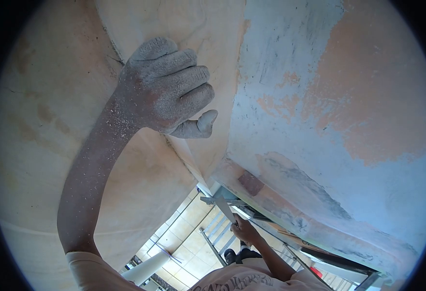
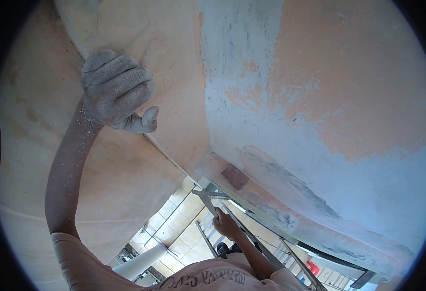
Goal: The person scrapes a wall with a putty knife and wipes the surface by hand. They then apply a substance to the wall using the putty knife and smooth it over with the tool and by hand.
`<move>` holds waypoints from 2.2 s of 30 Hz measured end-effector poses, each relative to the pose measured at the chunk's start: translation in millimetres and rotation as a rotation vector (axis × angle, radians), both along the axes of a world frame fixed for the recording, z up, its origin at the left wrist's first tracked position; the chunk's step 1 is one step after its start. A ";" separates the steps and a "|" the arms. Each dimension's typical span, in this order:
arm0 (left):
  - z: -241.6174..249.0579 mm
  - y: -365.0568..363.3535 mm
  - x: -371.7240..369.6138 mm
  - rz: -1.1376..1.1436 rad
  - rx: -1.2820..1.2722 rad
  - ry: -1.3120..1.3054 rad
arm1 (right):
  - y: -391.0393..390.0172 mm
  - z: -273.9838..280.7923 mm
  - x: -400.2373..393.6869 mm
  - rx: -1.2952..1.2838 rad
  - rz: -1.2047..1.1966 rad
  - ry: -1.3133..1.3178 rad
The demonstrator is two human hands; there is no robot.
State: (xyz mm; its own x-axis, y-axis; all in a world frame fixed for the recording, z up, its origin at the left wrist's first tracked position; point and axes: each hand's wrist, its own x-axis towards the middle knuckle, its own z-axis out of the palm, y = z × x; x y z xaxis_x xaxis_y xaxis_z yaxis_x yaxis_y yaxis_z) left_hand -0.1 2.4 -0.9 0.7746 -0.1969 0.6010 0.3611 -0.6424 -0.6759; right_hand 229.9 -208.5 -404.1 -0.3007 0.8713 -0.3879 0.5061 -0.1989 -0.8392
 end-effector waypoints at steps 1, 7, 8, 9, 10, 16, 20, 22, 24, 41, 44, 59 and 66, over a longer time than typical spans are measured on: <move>-0.2 0.4 0.0 -0.002 0.003 -0.003 | -1.4 2.1 0.2 -0.022 0.020 -0.015; 0.2 -0.1 0.0 0.003 -0.005 0.001 | 0.9 16.6 4.2 -0.111 0.155 -0.181; 0.7 -0.7 -0.2 0.010 -0.004 0.005 | 1.4 16.5 7.6 -0.123 0.164 -0.202; 1.7 -1.0 -0.3 0.016 -0.002 0.019 | 3.3 28.5 8.6 -0.131 0.174 -0.223; 2.3 -1.5 -0.5 0.023 0.001 0.033 | 5.6 37.3 9.7 -0.138 0.183 -0.243; 2.2 -2.7 -1.5 0.020 -0.026 0.019 | 12.5 66.0 19.7 0.121 0.070 -0.109; 3.9 -4.5 -1.7 0.017 -0.033 0.036 | 16.7 86.2 24.5 0.104 0.009 -0.026; 3.3 -3.7 -0.9 0.008 -0.027 0.019 | 21.0 95.4 25.1 0.137 -0.013 -0.014; 1.7 -3.7 -0.7 0.009 -0.024 0.014 | 19.9 99.5 26.1 0.185 -0.042 0.025; -0.4 -0.4 -1.0 0.000 -0.012 0.000 | 18.9 109.6 20.7 0.082 0.048 -0.016; 0.0 -0.6 -0.3 -0.003 -0.006 -0.003 | 19.1 107.5 21.1 0.097 0.072 -0.011; 2.6 -4.3 -3.2 0.059 -0.006 0.061 | 60.9 132.9 3.1 0.315 -0.281 0.462; 3.9 -4.2 -0.2 0.016 -0.009 0.034 | 143.5 242.7 -32.5 0.589 -0.396 0.655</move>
